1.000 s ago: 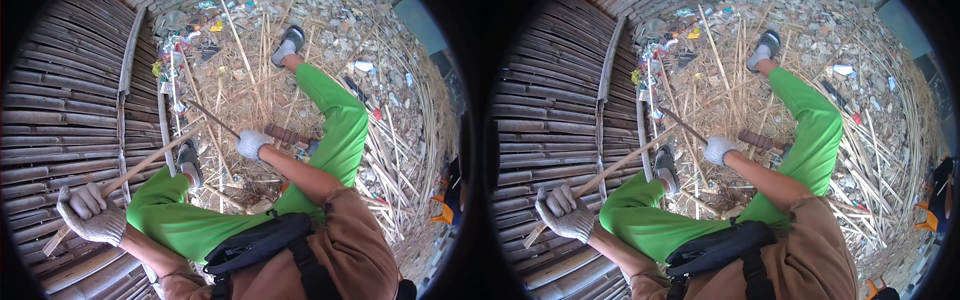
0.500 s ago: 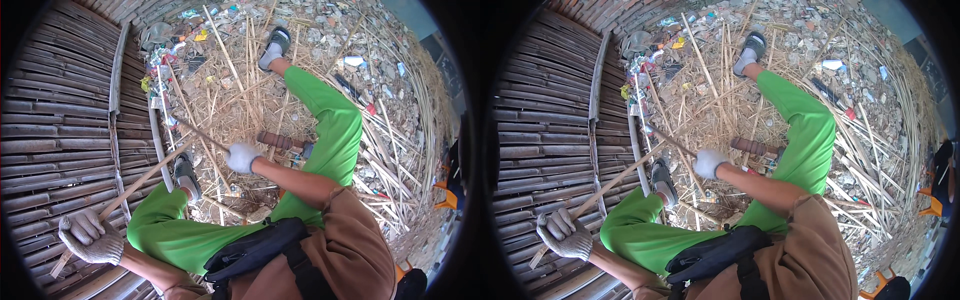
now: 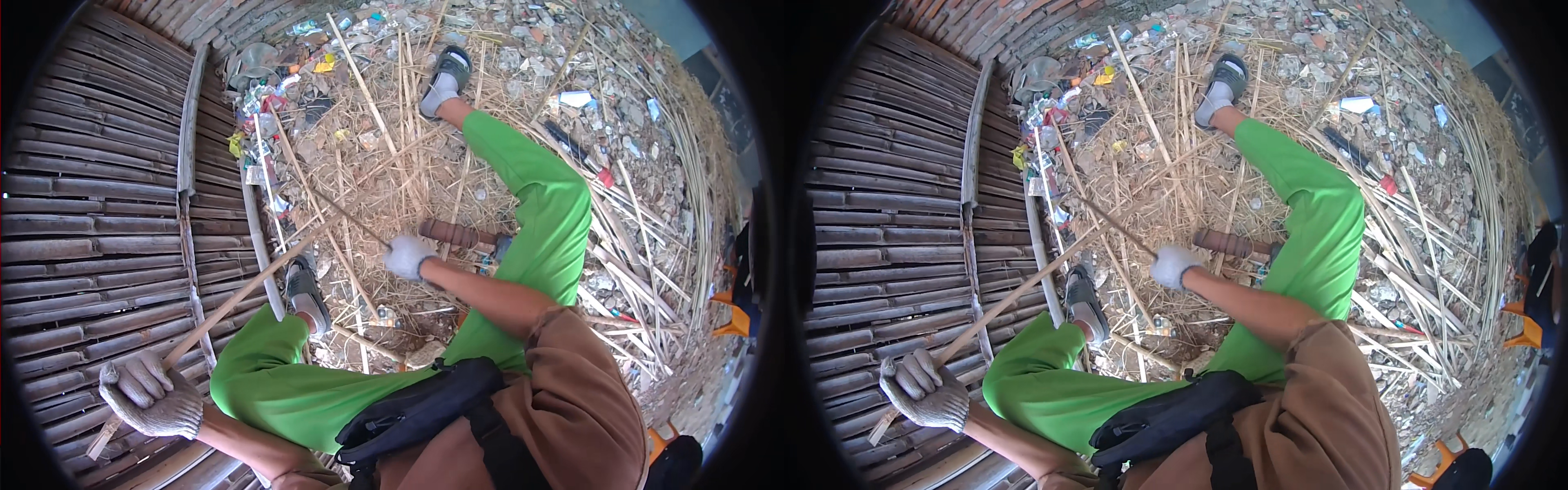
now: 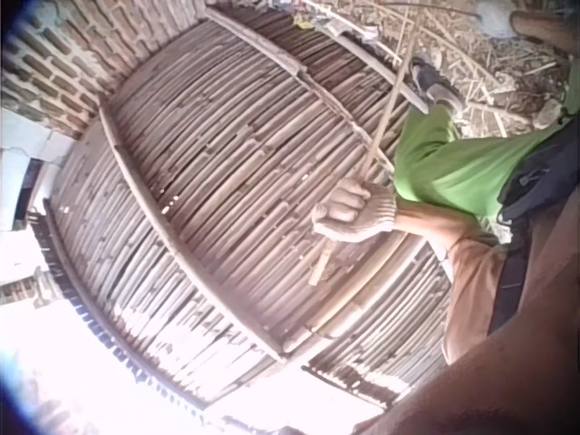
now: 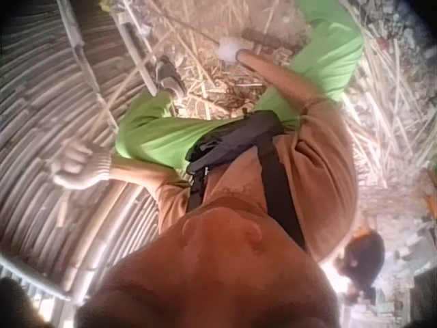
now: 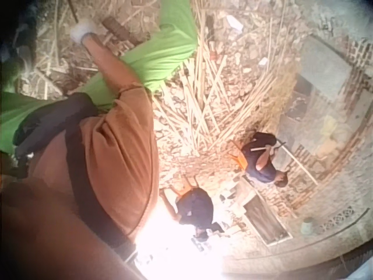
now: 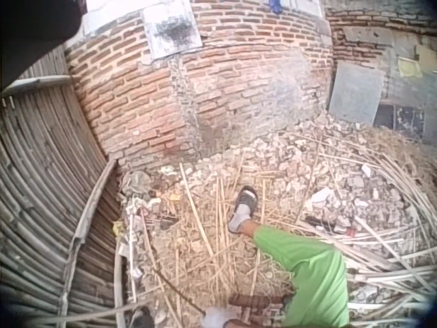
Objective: The person shaves a thin bamboo strip using a small blade, then uses a metal file to smooth the surface of a longer bamboo pole.
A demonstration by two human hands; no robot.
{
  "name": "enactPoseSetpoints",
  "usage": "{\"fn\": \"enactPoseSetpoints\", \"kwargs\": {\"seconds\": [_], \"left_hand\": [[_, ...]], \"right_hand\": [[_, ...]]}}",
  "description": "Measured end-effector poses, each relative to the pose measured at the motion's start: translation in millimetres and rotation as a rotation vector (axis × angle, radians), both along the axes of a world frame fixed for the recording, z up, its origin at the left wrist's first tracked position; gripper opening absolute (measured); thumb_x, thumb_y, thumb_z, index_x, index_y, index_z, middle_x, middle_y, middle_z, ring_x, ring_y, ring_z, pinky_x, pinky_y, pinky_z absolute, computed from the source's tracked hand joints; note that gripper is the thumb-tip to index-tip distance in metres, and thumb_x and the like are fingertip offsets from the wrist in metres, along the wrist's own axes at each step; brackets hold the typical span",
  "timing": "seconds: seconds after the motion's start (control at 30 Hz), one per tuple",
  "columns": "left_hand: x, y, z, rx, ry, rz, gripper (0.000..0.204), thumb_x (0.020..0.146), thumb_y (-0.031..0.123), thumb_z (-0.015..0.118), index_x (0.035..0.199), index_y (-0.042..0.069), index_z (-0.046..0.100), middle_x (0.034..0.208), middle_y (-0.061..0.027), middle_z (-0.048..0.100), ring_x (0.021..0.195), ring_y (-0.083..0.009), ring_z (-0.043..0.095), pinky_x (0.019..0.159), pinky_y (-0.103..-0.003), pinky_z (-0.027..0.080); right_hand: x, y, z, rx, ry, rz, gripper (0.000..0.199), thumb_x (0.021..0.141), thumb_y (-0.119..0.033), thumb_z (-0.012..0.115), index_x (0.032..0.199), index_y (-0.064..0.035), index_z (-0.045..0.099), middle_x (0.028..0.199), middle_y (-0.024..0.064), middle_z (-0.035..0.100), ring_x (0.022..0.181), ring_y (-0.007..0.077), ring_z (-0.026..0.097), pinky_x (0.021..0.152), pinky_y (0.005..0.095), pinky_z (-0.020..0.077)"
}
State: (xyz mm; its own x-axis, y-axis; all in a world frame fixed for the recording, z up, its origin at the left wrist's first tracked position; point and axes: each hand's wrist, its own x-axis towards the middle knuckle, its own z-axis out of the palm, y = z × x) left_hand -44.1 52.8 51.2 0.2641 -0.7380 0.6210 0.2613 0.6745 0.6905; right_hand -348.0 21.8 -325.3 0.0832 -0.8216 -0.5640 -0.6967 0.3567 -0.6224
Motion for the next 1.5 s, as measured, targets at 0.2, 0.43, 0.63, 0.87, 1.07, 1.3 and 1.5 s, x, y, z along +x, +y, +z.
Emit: {"fn": "enactPoseSetpoints", "kwargs": {"seconds": [0.2,0.43,0.63,0.87,1.07,1.3,1.5], "left_hand": [[2,4,7,-0.029,-0.083,-0.088,0.034,0.114,0.020,0.047,0.107,-0.004,0.070,0.052,0.0082,0.029,0.044,-0.0055,0.020,0.043,-0.024,0.023],[7,1,1,-0.013,-0.006,-0.086,0.032,0.112,0.019,0.049,0.104,-0.004,0.070,0.052,0.0084,0.028,0.043,-0.0054,0.021,0.042,-0.024,0.023],[7,5,5,0.002,0.014,-0.016,0.032,0.111,0.020,0.052,0.105,-0.006,0.070,0.054,0.0073,0.028,0.045,-0.0068,0.021,0.048,-0.026,0.023],[-5,14,1,-0.071,0.027,-0.228,0.052,0.102,0.056,0.066,0.111,0.005,0.069,0.077,0.0015,0.043,0.076,-0.0160,0.038,0.075,-0.036,0.032],[-8,11,-1,-0.032,0.122,-0.141,0.050,0.097,0.058,0.071,0.092,0.009,0.065,0.071,0.0039,0.042,0.063,-0.0118,0.038,0.063,-0.030,0.035],[-6,11,-11,-0.114,0.065,-0.149,0.055,0.105,0.059,0.061,0.095,0.006,0.069,0.065,0.0035,0.042,0.048,-0.0076,0.033,0.042,-0.024,0.032],[-13,13,-10,-0.129,0.134,-0.090,0.053,0.106,0.057,0.061,0.087,0.008,0.068,0.062,0.0049,0.039,0.046,-0.0069,0.031,0.040,-0.024,0.030]], "right_hand": [[-8,-10,0,-0.016,0.093,0.052,0.041,0.097,-0.033,0.057,0.119,-0.0058,0.079,0.112,0.0217,0.079,0.103,0.0398,0.077,0.091,0.0490,0.0614],[-21,-9,-98,-0.269,0.367,0.780,0.042,0.093,-0.039,0.062,0.100,-0.0017,0.081,0.094,0.0264,0.078,0.093,0.0476,0.076,0.084,0.0499,0.0628],[-17,-8,-75,0.037,0.096,-0.098,0.040,0.093,-0.031,0.061,0.113,-0.0025,0.080,0.114,0.0262,0.076,0.106,0.0417,0.076,0.093,0.0492,0.0608],[12,7,22,0.014,0.029,-0.116,0.042,0.099,-0.032,0.055,0.107,0.0002,0.081,0.101,0.0276,0.077,0.092,0.0392,0.078,0.085,0.0477,0.0627],[86,33,176,-0.316,-0.228,0.300,0.035,0.102,-0.032,0.051,0.105,-0.0022,0.069,0.074,0.0187,0.069,0.064,0.0355,0.068,0.064,0.0519,0.0583],[16,33,66,-0.192,-0.051,0.153,0.040,0.100,-0.034,0.055,0.108,-0.0013,0.077,0.096,0.0284,0.075,0.091,0.0416,0.076,0.082,0.0550,0.0602],[49,33,159,-0.112,-0.129,0.223,0.039,0.099,-0.033,0.055,0.113,-0.0033,0.075,0.096,0.0272,0.075,0.089,0.0429,0.075,0.082,0.0551,0.0594]]}}
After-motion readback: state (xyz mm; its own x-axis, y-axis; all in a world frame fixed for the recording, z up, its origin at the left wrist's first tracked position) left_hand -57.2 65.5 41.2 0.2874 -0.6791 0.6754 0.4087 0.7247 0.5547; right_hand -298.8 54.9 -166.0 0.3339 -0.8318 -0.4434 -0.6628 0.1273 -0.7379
